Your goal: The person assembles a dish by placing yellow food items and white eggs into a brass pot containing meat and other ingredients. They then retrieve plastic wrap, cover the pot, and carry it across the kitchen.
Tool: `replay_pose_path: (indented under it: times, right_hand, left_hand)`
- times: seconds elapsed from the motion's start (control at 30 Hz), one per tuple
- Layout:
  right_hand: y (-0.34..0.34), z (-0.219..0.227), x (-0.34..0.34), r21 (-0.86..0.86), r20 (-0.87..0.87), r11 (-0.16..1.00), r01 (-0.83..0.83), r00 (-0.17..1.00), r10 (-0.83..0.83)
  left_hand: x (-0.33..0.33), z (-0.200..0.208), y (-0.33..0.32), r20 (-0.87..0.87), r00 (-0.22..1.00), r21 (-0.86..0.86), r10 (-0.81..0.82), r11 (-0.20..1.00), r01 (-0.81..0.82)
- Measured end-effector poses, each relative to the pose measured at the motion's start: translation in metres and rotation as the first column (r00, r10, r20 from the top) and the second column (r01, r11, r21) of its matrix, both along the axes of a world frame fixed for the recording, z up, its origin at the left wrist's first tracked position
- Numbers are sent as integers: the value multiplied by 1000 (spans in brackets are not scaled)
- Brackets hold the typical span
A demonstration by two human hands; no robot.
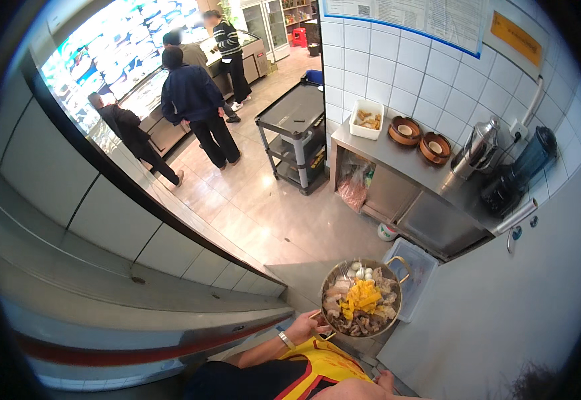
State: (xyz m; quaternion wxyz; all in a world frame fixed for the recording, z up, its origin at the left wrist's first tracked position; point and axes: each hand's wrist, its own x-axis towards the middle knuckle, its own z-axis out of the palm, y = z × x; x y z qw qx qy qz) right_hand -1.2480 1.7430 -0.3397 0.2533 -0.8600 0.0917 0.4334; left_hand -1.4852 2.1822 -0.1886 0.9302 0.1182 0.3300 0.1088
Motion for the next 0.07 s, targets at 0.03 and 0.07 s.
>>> replay_pose_path:
  times: [0.03, 0.07]
  right_hand:
    - [19, 9, 4, 6, 3, 996, -94, 996, 94]
    - [47, 12, 17, -13, 18, 985, -171, 985, 171]
  left_hand:
    - [-1, 4, 10, 9, 1000, 14, 19, 1000, -19]
    - [1, 6, 23, 27, 999, 22, 47, 999, -47]
